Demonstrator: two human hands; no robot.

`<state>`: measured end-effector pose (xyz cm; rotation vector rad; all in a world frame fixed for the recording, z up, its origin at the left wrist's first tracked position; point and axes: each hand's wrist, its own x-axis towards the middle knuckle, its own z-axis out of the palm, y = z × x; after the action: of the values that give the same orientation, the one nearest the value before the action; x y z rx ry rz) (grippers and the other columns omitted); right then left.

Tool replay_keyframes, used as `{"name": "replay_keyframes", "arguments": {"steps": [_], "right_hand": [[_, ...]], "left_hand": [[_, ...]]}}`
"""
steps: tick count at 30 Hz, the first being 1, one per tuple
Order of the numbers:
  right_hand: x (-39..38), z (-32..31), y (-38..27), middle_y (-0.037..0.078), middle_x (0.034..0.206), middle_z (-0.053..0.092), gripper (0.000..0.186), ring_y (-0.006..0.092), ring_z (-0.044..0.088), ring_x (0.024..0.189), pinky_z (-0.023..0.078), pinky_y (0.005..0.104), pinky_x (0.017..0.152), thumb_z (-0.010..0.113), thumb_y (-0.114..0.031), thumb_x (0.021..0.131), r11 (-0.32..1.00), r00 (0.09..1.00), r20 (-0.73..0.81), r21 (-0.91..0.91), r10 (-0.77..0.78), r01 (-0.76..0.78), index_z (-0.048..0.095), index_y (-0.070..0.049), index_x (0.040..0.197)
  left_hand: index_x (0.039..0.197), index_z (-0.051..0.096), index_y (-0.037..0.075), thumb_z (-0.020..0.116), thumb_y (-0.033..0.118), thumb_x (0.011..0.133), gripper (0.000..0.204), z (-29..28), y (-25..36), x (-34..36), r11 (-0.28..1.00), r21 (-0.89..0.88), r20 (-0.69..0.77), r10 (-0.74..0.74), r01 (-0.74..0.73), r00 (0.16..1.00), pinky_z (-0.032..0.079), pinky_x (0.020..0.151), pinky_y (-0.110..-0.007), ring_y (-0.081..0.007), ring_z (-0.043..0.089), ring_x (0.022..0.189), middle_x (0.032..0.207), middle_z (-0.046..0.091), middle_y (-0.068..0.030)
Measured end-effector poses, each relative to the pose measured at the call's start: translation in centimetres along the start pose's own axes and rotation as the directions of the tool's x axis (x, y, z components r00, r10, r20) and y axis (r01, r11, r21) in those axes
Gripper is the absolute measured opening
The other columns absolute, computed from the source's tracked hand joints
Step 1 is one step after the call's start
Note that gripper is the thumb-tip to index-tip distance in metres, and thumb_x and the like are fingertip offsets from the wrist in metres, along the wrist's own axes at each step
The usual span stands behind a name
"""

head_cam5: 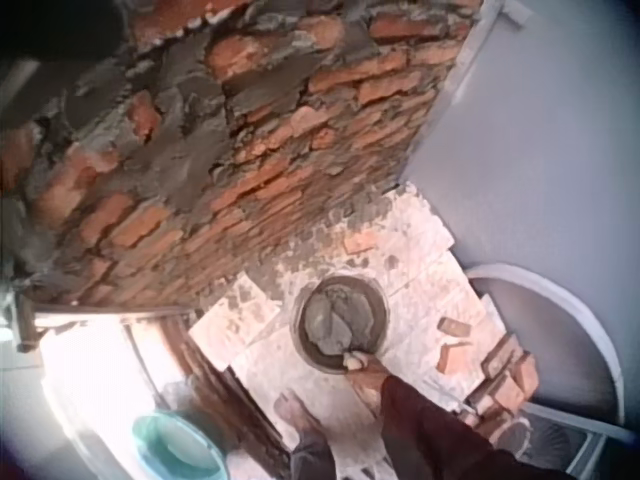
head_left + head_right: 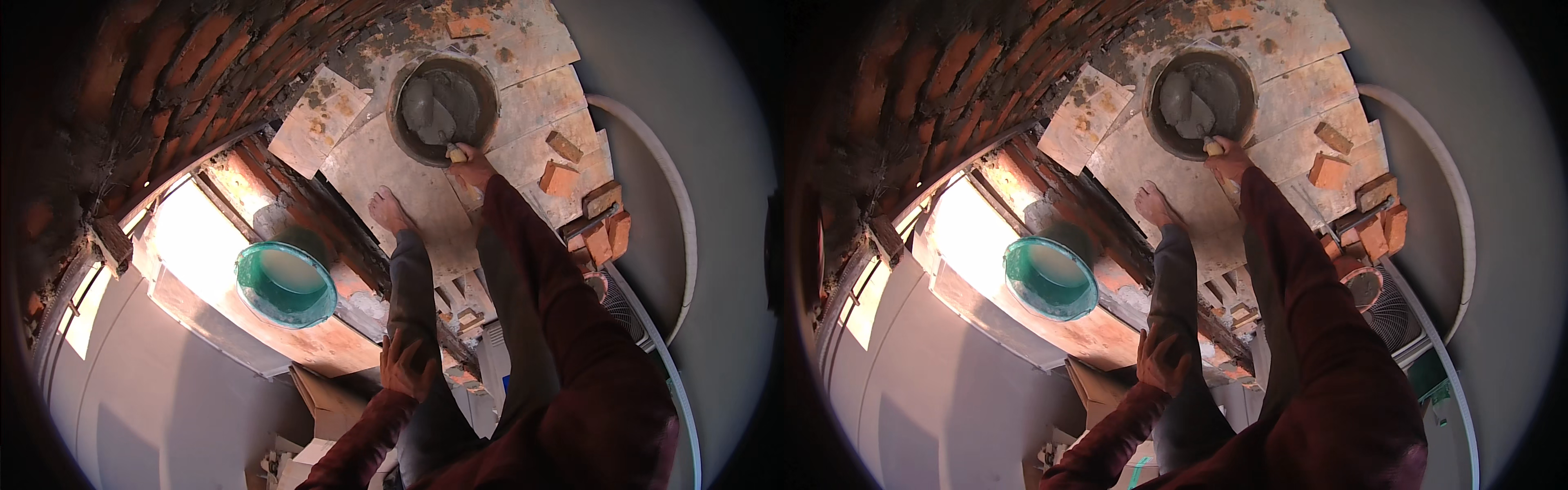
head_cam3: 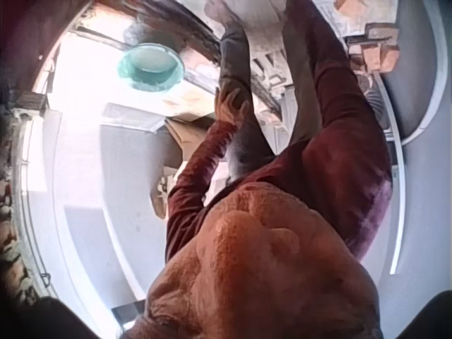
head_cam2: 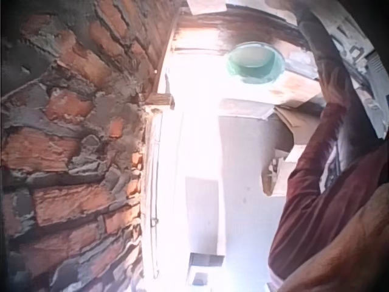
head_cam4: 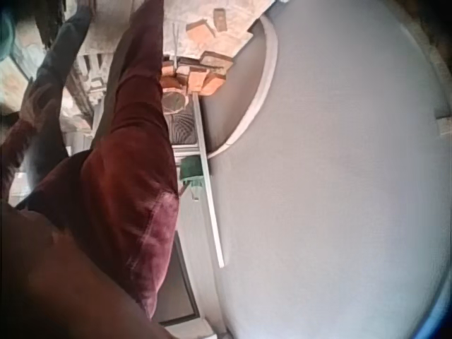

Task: The person is building a brick wall using red bricks and mortar. They apply mortar with a trowel, place the bricks, level them by hand and with a metal level, and move a water bucket.

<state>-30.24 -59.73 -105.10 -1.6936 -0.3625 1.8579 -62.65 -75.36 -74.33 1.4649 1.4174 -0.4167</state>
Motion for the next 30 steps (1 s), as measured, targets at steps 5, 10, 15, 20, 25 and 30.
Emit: {"name": "replay_keyframes", "arguments": {"steps": [5, 10, 15, 20, 25, 30], "right_hand": [[-1.9, -2.8, -1.9, 0.002, 0.067, 0.053, 0.034, 0.0107, 0.049, 0.046, 0.039, 0.0298, 0.04, 0.065, 0.005, 0.08, 0.997, 0.994, 0.085, 0.006, -0.073, 0.073, 0.055, -0.003, 0.111], [-11.7, -6.6, -9.3, 0.006, 0.073, 0.058, 0.075, 0.0119, 0.053, 0.053, 0.045, 0.0298, 0.047, 0.069, -0.003, 0.078, 0.95, 0.982, 0.183, -0.298, -0.044, 0.098, 0.037, 0.001, 0.146], [-33.6, -6.0, -27.1, 0.005, 0.071, 0.058, 0.041, 0.0115, 0.057, 0.05, 0.046, 0.0278, 0.044, 0.068, 0.0, 0.081, 0.856, 0.934, 0.355, -0.496, 0.045, 0.147, 0.055, 0.002, 0.12], [-55.8, -0.4, -49.5, 0.003, 0.068, 0.059, 0.026, 0.0115, 0.06, 0.05, 0.049, 0.027, 0.045, 0.068, -0.002, 0.084, 0.64, 0.891, 0.451, -0.698, 0.046, 0.321, 0.056, 0.0, 0.107], [-68.9, 10.5, -67.2, 0.004, 0.065, 0.059, 0.031, 0.012, 0.06, 0.046, 0.05, 0.0257, 0.044, 0.064, 0.002, 0.083, 0.418, 0.795, 0.605, -0.732, 0.038, 0.537, 0.053, 0.0, 0.111], [-73.6, 20.6, -78.3, 0.003, 0.064, 0.056, 0.035, 0.012, 0.056, 0.04, 0.051, 0.025, 0.037, 0.064, -0.004, 0.08, 0.366, 0.625, 0.777, -0.563, -0.072, 0.741, 0.052, 0.004, 0.112]], "left_hand": [[0.124, 0.065, 0.013, 0.077, 0.033, 0.074, 0.055, -0.4, 1.5, 0.5, 0.999, 0.042, -0.019, 0.017, -0.016, 1.0, 0.025, 0.118, -0.05, -0.0451, 0.027, 0.142, 0.151, 0.037, -0.0201], [0.128, 0.062, 0.015, 0.076, 0.036, 0.075, 0.059, 1.3, 2.9, 0.3, 0.997, 0.059, -0.085, -0.041, 0.046, 0.996, 0.025, 0.119, -0.049, -0.0437, 0.028, 0.142, 0.152, 0.037, -0.0171], [0.136, 0.055, 0.012, 0.071, 0.044, 0.078, 0.068, 4.7, 2.4, -1.5, 0.996, 0.046, -0.176, -0.072, 0.081, 0.982, 0.025, 0.119, -0.048, -0.0414, 0.028, 0.143, 0.152, 0.037, -0.0166], [0.141, 0.045, -0.002, 0.068, 0.047, 0.082, 0.08, 1.1, 4.6, -0.1, 0.971, -0.199, -0.324, 0.065, -0.135, 0.944, 0.024, 0.119, -0.042, -0.0372, 0.033, 0.142, 0.149, 0.04, -0.0215], [0.139, 0.05, 0.005, 0.07, 0.036, 0.085, 0.066, -4.5, 4.4, -3.4, 0.899, -0.429, -0.409, -0.102, -0.092, 0.907, 0.041, 0.107, -0.038, -0.0317, 0.055, 0.125, 0.133, 0.059, -0.0197], [0.137, 0.052, 0.0, 0.074, 0.033, 0.08, 0.07, -4.2, -1.9, -8.0, 0.73, -0.66, -0.252, -0.435, 0.175, 0.864, 0.048, 0.099, -0.039, -0.0308, 0.061, 0.117, 0.127, 0.062, -0.0214]]}}
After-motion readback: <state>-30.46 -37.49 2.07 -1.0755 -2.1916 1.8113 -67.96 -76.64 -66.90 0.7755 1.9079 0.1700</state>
